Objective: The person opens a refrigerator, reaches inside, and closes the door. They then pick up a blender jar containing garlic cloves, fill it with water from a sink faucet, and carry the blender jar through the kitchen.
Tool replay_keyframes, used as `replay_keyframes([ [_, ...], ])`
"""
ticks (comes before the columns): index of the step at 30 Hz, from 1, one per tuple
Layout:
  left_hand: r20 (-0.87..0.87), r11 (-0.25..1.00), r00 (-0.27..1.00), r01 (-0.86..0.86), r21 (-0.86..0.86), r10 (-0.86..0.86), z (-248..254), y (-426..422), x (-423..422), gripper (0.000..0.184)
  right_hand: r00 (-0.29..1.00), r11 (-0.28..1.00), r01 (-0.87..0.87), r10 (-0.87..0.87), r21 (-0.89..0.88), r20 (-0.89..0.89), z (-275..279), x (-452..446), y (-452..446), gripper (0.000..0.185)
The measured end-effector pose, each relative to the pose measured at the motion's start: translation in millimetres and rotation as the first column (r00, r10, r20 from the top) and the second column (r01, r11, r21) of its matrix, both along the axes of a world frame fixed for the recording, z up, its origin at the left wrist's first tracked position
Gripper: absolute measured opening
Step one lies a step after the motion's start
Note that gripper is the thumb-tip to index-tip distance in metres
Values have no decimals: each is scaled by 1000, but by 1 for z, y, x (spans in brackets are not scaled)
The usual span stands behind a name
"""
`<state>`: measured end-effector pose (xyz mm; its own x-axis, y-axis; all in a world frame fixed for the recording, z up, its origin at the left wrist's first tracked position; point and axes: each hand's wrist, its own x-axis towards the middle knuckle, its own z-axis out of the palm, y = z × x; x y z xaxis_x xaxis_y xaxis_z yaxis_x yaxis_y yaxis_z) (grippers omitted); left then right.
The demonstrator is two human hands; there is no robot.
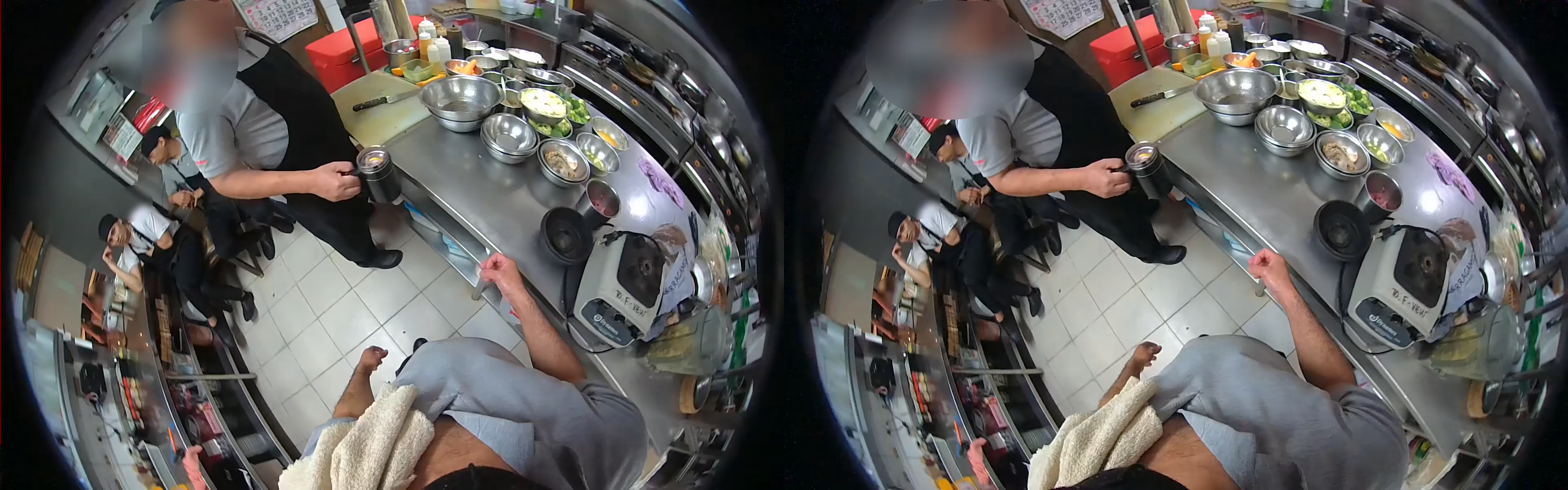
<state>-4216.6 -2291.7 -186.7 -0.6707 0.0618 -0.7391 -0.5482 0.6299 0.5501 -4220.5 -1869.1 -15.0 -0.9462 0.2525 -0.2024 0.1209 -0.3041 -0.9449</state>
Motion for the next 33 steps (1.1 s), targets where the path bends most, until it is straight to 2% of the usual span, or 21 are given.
replay_keyframes([
  [1, 29, 999, 999, 40, 15, -41, -9, 4, 16, 36, 1000, 994, -14, 15, 105, -16, -4, 6, 10, 15],
  [2, 39, 999, 999, 36, -2, -36, -10, 14, 35, 35, 997, 991, 30, -19, 132, -79, -6, 14, 17, 16],
  [3, 52, 999, 998, 33, -21, -32, -12, 27, 54, 34, 997, 991, 18, -7, 132, -76, -8, 24, 26, 16],
  [4, 89, 993, 993, 79, -82, -72, -13, 39, 70, 33, 997, 988, 71, -65, 139, -49, -9, 36, 35, 16],
  [5, 106, 994, 991, 86, -73, -78, -9, 51, 85, 33, 992, 981, 124, -123, 146, -20, -13, 48, 44, 16],
  [8, 133, 994, 986, 105, -12, -102, -10, 78, 114, 34, 985, 982, 171, -169, 78, -32, -26, 82, 57, 14],
  [10, 75, 994, 994, 76, 73, -81, -12, 92, 127, 34, 981, 981, 194, -194, -2, 14, -23, 101, 60, 15],
  [14, -11, 984, 985, 174, 22, -174, -3, 101, 130, 38, 990, 988, 143, -144, 63, 9, -26, 121, 62, 15],
  [18, -61, 987, 986, 160, 20, -158, 4, 93, 124, 38, 985, 976, 169, -165, 139, -43, -26, 130, 59, 14],
  [22, -57, 973, 972, 228, -15, -229, 0, 77, 119, 38, 979, 960, 204, -195, 193, -66, -9, 137, 51, 13],
  [26, -73, 985, 983, 172, 19, -170, -7, 62, 128, 38, 969, 942, 248, -237, 225, -77, -23, 134, 58, 11],
  [28, -75, 986, 984, 165, 31, -162, -8, 54, 134, 37, 926, 797, 361, -245, 484, -287, -36, 128, 64, 11],
  [31, -22, 982, 982, 188, 24, -188, -6, 43, 141, 35, 927, 720, 376, -303, 584, -224, -37, 133, 65, 10],
  [33, -47, 977, 976, 215, -1, -215, 0, 37, 145, 35, 926, 694, 378, -292, 612, -241, -39, 136, 64, 10],
])
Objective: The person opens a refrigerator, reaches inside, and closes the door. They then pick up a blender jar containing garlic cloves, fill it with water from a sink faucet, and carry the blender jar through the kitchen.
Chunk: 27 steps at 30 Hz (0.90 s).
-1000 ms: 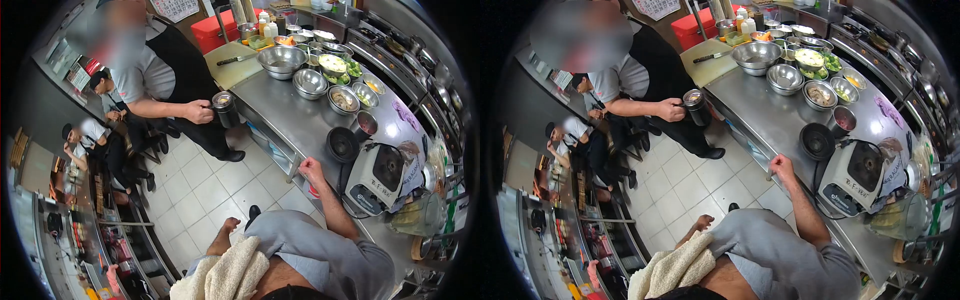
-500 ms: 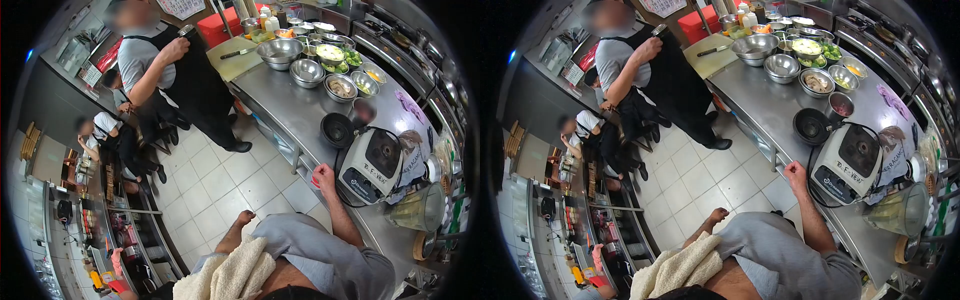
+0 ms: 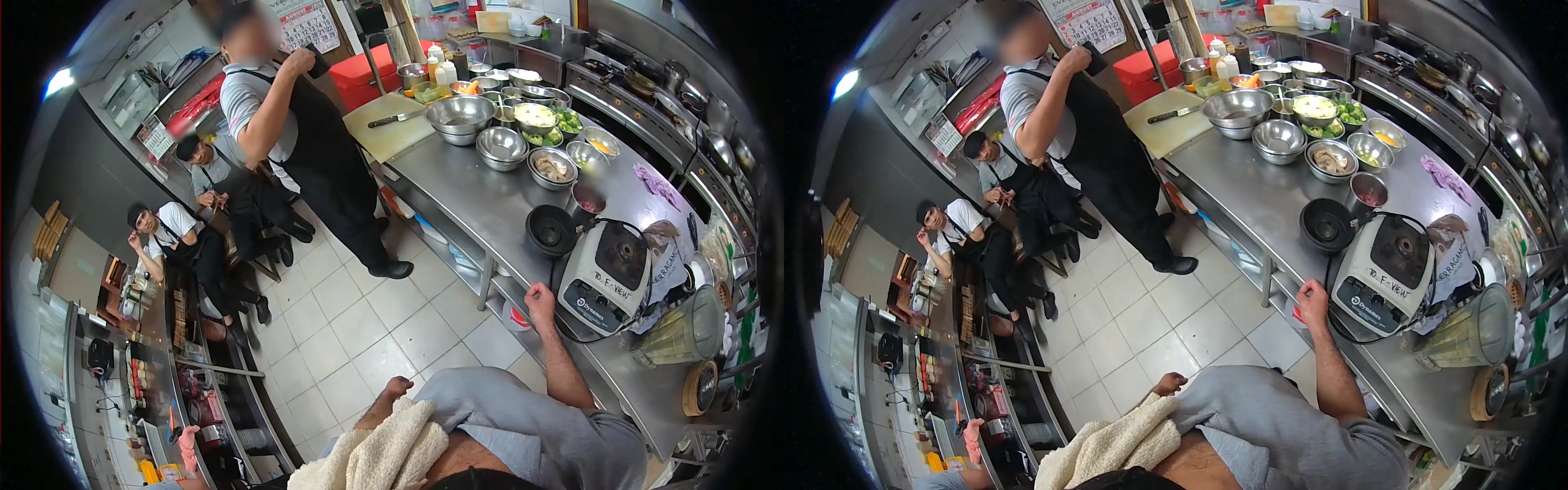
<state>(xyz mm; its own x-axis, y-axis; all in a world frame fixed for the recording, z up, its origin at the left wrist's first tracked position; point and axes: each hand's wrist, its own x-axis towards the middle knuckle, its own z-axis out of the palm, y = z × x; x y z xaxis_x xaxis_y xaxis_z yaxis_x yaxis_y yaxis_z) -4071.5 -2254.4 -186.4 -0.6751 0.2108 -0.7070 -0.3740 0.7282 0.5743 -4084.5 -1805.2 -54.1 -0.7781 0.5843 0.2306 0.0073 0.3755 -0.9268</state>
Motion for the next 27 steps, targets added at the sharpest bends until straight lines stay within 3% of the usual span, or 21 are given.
replay_keyframes([
  [4, 66, 996, 996, 66, -53, -62, 1, -10, -2, 36, 1000, 995, 13, -15, 103, 18, 7, 3, -2, 9],
  [7, 66, 999, 997, 39, -21, -38, -3, -12, -7, 37, 996, 998, 7, -12, 63, 86, 12, 5, -2, 8],
  [17, 56, 995, 994, 99, -9, -98, -5, 9, -21, 41, 1000, 974, 15, -12, 225, -16, 12, 8, -6, 9],
  [21, 14, 991, 991, 133, 11, -134, -15, 5, -32, 38, 992, 986, 21, -41, 164, 123, 19, 7, -4, 8],
  [23, 32, 996, 995, 92, 13, -93, -12, 8, -38, 37, 998, 988, 30, -37, 149, 44, 11, 10, -5, 7],
  [24, 42, 998, 997, 61, 15, -61, -8, 10, -42, 36, 993, 996, 59, -65, 63, 101, 11, 13, -8, 7],
  [25, 64, 998, 998, 20, 67, -24, 1, 14, -40, 35, 998, 999, 42, -42, 8, 48, 7, 17, -11, 7],
  [27, 97, 997, 993, 59, 41, -63, 9, 19, -37, 34, 992, 998, 20, -12, -64, 122, -5, 36, -19, 10],
])
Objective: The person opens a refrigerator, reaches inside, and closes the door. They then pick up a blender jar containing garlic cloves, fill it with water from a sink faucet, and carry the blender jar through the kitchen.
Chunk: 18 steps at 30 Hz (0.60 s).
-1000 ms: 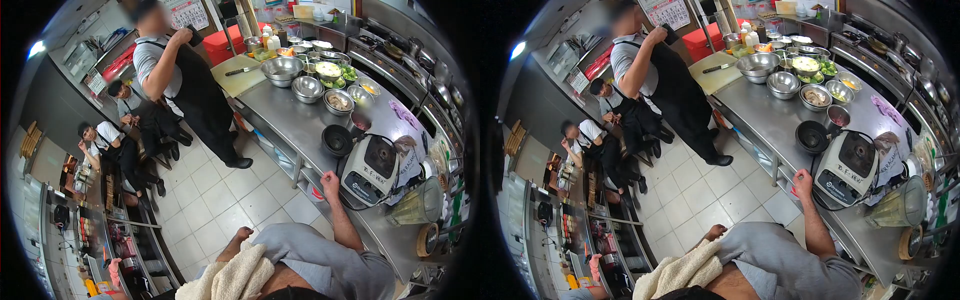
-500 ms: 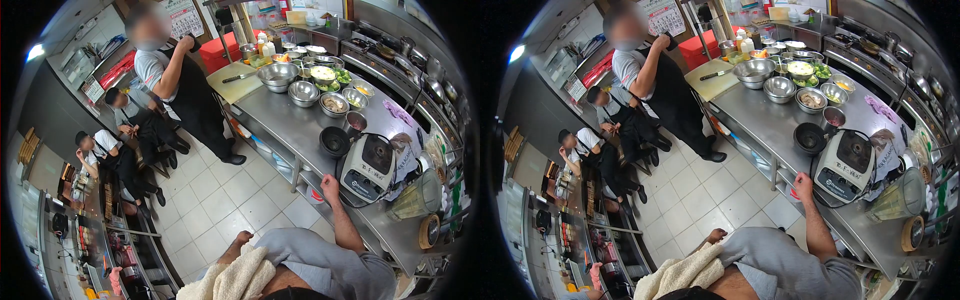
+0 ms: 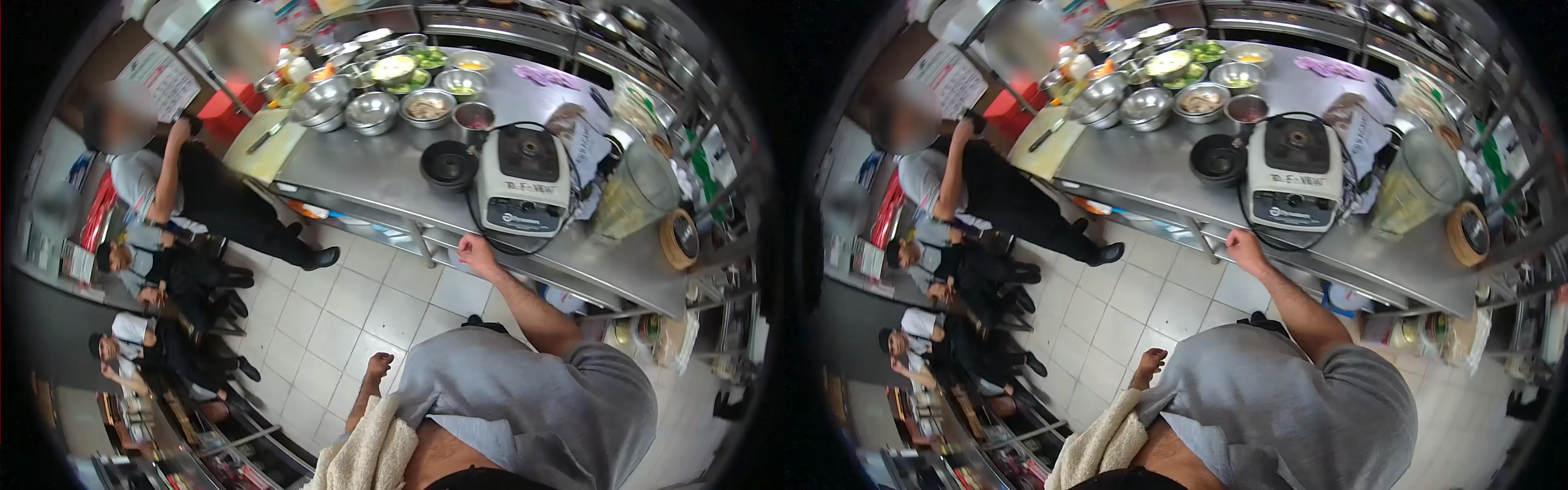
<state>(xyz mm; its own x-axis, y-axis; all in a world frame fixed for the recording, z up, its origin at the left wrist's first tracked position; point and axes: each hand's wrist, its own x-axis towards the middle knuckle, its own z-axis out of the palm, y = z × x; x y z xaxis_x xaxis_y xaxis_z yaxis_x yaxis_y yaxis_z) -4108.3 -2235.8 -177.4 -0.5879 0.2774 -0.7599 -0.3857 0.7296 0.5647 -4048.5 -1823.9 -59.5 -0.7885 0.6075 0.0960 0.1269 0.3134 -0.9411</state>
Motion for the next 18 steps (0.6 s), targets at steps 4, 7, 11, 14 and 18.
replay_keyframes([
  [4, 34, 998, 998, 59, -8, -59, -14, 5, -1, 33, 1000, 989, -30, 29, -148, -8, -3, 43, -13, 10],
  [7, 39, 993, 992, 118, 3, -118, 0, 27, -2, 33, 999, 970, 0, -11, -244, -43, 31, 73, -9, 9],
  [11, -207, 924, 940, 315, 216, -272, 18, 92, -33, 35, 982, 962, 129, -158, -241, -105, 77, 104, 11, 11],
  [14, -400, 832, 882, 405, 379, -247, 73, 169, -46, 30, 929, 925, 246, -310, -291, -202, 106, 120, 29, 14],
  [18, -445, 711, 861, 473, 520, -247, 169, 256, -35, 36, 789, 831, 447, -541, -332, -291, 110, 136, 54, 26],
])
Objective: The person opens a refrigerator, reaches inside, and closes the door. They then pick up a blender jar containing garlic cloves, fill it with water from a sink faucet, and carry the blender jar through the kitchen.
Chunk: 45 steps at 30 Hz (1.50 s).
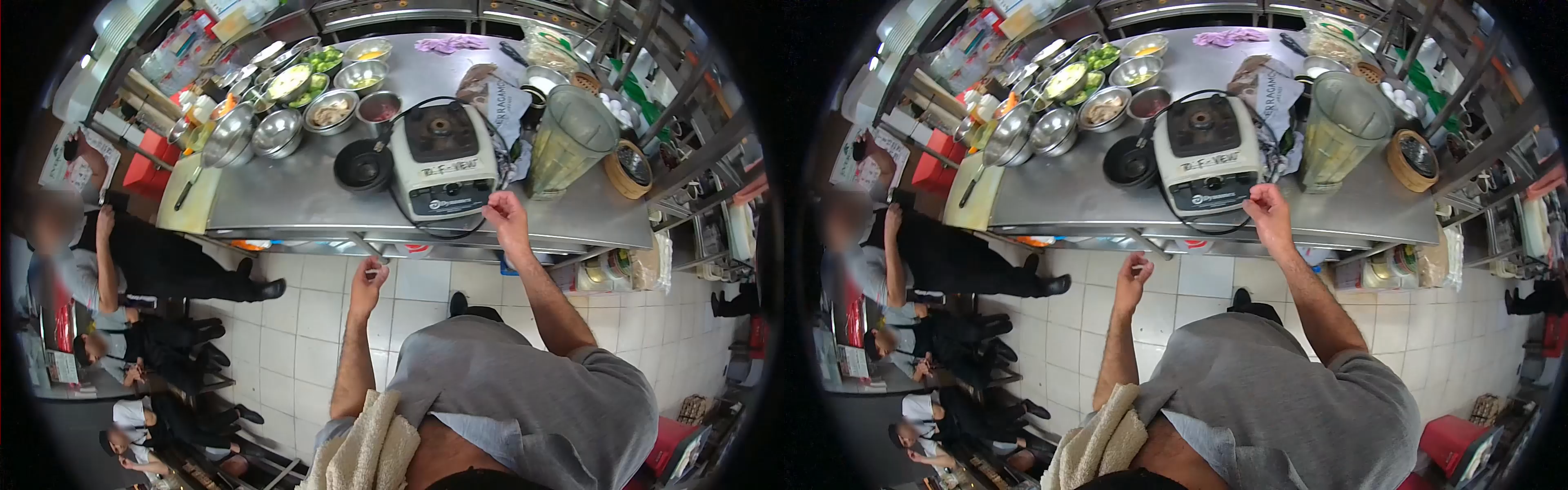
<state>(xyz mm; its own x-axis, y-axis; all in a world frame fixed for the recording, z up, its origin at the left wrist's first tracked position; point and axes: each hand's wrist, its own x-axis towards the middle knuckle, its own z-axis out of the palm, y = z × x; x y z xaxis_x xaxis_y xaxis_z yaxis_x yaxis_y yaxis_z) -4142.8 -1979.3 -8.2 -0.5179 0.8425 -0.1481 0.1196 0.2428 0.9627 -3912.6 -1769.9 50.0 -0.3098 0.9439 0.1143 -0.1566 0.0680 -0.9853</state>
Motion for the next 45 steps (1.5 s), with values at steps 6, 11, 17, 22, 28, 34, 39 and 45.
replay_keyframes([
  [6, 33, 991, 997, 66, 120, -71, 32, 82, 54, 77, 972, 978, 199, -190, -58, 137, -16, 22, 30, 69],
  [11, 0, 982, 1000, -17, 187, 18, 20, 120, 61, 74, 972, 999, 33, -28, -17, 232, -32, 1, 45, 84],
  [17, 84, 966, 996, -18, 257, -3, 8, 134, 40, 69, 919, 996, 43, -69, 74, 388, -37, -13, 51, 87],
  [22, 123, 994, 990, 63, 93, -75, 32, 125, 21, 59, 996, 991, 65, -72, -118, -60, -6, 3, 50, 80],
  [28, 4, 987, 1000, 0, 161, -1, 63, 124, -14, 49, 898, 944, -179, 41, -277, -439, 76, 14, 40, 37],
  [34, 7, 927, 994, 103, 362, -114, 122, 136, 9, 43, 942, 942, -329, 323, -62, -87, 125, -34, 3, 29],
  [39, 70, 827, 966, 176, 533, -250, 149, 123, 32, 50, 846, 835, -533, 520, 135, 122, 110, -68, -28, 25],
  [45, 216, 809, 955, 40, 586, -204, 167, 117, 19, 34, 738, 704, -656, 521, 273, 428, 86, -68, -36, 28],
])
